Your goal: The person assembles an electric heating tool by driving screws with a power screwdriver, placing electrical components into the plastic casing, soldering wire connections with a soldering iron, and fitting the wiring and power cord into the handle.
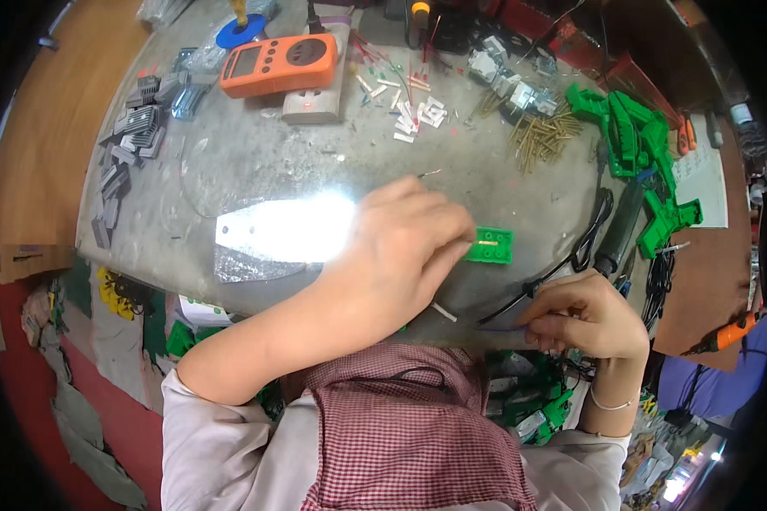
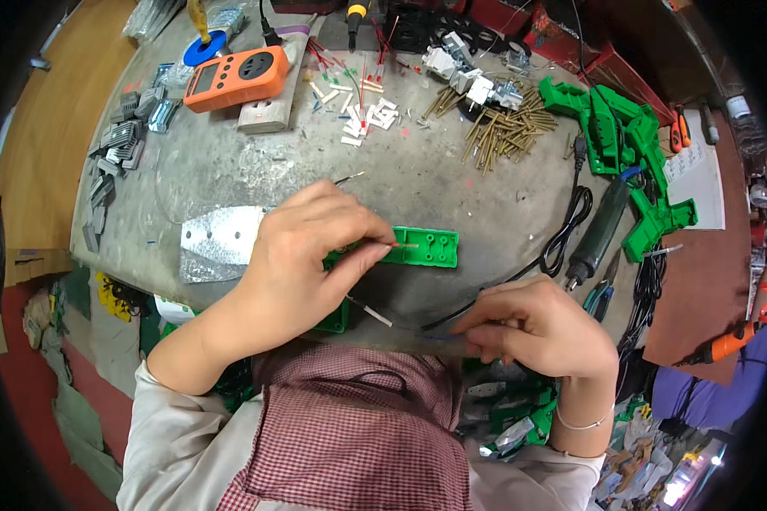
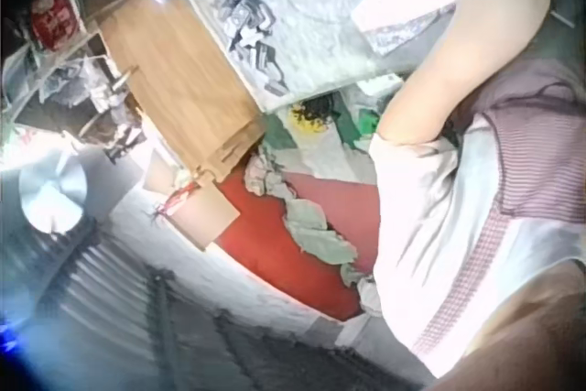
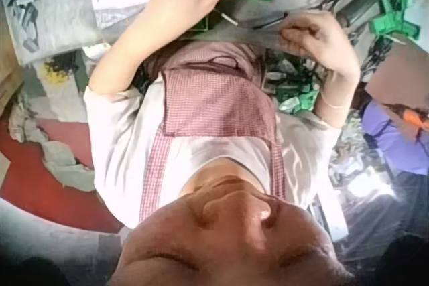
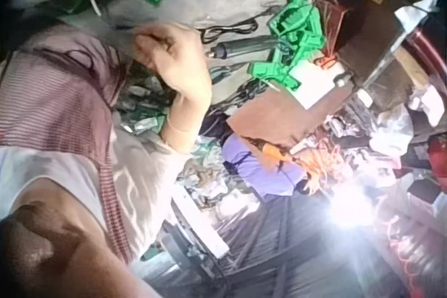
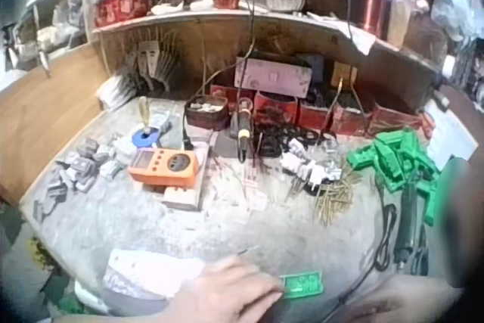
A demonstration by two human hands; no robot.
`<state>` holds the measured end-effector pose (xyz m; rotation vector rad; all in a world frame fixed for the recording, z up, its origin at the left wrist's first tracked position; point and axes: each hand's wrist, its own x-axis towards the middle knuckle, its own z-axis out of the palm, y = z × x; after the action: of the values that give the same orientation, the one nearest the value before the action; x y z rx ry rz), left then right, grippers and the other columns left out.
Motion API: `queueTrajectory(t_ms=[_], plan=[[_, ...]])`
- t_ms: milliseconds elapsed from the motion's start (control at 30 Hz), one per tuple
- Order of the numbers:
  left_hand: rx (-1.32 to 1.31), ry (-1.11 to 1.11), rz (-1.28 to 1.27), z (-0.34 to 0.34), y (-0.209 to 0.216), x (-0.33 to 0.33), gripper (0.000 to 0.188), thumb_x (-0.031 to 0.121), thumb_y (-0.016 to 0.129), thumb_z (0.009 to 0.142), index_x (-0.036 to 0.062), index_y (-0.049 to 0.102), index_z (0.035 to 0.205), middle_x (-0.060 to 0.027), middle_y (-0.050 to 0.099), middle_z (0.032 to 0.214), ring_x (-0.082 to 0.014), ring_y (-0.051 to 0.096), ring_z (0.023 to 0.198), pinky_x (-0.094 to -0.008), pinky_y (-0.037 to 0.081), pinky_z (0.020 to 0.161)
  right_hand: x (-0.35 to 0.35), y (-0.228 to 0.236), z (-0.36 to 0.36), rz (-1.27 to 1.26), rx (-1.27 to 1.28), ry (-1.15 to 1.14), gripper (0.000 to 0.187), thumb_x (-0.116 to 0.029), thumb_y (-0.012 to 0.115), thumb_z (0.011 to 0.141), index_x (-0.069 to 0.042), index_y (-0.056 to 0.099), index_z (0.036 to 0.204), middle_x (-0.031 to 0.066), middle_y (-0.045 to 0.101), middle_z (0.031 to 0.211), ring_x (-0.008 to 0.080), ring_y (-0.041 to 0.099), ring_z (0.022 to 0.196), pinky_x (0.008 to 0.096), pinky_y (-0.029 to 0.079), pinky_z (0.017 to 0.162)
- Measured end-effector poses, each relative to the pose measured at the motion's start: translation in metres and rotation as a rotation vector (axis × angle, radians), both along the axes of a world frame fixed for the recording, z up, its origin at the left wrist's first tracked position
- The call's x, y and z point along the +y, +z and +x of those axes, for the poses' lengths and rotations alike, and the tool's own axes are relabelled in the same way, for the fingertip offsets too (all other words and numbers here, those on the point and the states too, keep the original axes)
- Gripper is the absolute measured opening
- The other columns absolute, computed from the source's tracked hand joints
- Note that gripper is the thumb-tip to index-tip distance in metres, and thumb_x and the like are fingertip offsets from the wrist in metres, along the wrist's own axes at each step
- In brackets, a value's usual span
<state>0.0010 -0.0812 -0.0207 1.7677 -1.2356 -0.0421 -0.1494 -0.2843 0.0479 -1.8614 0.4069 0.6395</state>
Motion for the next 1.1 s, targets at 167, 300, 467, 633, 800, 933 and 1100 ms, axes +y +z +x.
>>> queueTrajectory(t_ms=[167, 300, 467, 633, 800, 933, 1100], plan=[[0.088, 0.004, -0.006, -0.009, 0.000, 0.002, 0.013, 0.000, 0.072, 0.074, 0.0032, 0.067, 0.085, -0.0086, 0.066, 0.081, -0.0275, 0.058, 0.077, -0.0359, 0.048, 0.069, 0.022, -0.002, 0.010, -0.356, -0.535, 0.170, 0.015, 0.001, 0.071, 0.073, 0.000, 0.066, 0.087, 0.0071, 0.059, 0.075, 0.0199, 0.059, 0.063, 0.0294, 0.045, 0.054], [0.095, -0.015, 0.001, -0.011, 0.002, 0.001, 0.014, 0.000, 0.072, 0.074, 0.0031, 0.067, 0.086, -0.0089, 0.066, 0.082, -0.0279, 0.059, 0.078, -0.0361, 0.048, 0.070, 0.035, -0.012, 0.025, -0.724, -1.026, 0.274, 0.025, -0.003, 0.073, 0.068, -0.007, 0.068, 0.092, 0.0033, 0.061, 0.083, 0.0212, 0.059, 0.066, 0.0316, 0.047, 0.054], [0.200, -0.006, -0.005, -0.013, 0.000, 0.003, 0.014, 0.000, 0.071, 0.076, 0.0026, 0.066, 0.088, -0.0101, 0.066, 0.084, -0.0286, 0.062, 0.083, -0.0366, 0.048, 0.073, 0.035, -0.029, 0.034, -0.877, -1.086, 0.231, 0.023, -0.005, 0.074, 0.070, -0.007, 0.068, 0.092, 0.0041, 0.060, 0.081, 0.0212, 0.059, 0.066, 0.0322, 0.048, 0.054], [0.418, -0.028, 0.021, -0.017, 0.001, 0.003, 0.015, 0.001, 0.073, 0.076, 0.0029, 0.066, 0.089, -0.0102, 0.066, 0.083, -0.0281, 0.062, 0.083, -0.0362, 0.048, 0.072, 0.040, -0.029, 0.037, -0.821, -1.039, 0.182, 0.015, -0.007, 0.074, 0.073, -0.008, 0.066, 0.086, 0.0053, 0.057, 0.079, 0.0219, 0.057, 0.065, 0.0335, 0.048, 0.056], [0.427, -0.019, 0.074, -0.017, 0.001, 0.002, 0.017, 0.000, 0.074, 0.073, 0.0032, 0.066, 0.088, -0.0092, 0.066, 0.083, -0.0280, 0.060, 0.079, -0.0353, 0.047, 0.069, 0.041, -0.032, 0.031, -0.470, -0.775, 0.035, 0.010, -0.007, 0.067, 0.081, -0.006, 0.057, 0.082, 0.0052, 0.051, 0.072, 0.0175, 0.052, 0.058, 0.0289, 0.043, 0.051], [-0.074, -0.001, -0.051, -0.020, -0.005, -0.003, 0.018, -0.001, 0.074, 0.067, 0.0042, 0.068, 0.083, -0.0068, 0.065, 0.080, -0.0264, 0.058, 0.077, -0.0343, 0.047, 0.067, 0.031, -0.037, 0.033, 0.560, -0.018, -0.431, 0.010, -0.013, 0.061, 0.088, -0.006, 0.054, 0.084, 0.0006, 0.049, 0.069, 0.0110, 0.046, 0.053, 0.0233, 0.036, 0.047], [0.081, -0.020, -0.064, -0.016, -0.004, -0.005, 0.014, 0.000, 0.070, 0.070, 0.0049, 0.066, 0.082, -0.0077, 0.061, 0.076, -0.0279, 0.056, 0.079, -0.0377, 0.046, 0.071, 0.040, -0.039, 0.017, 0.146, -0.343, -0.310, 0.013, -0.015, 0.065, 0.088, -0.005, 0.056, 0.092, 0.0015, 0.051, 0.070, 0.0103, 0.048, 0.054, 0.0240, 0.039, 0.048]])
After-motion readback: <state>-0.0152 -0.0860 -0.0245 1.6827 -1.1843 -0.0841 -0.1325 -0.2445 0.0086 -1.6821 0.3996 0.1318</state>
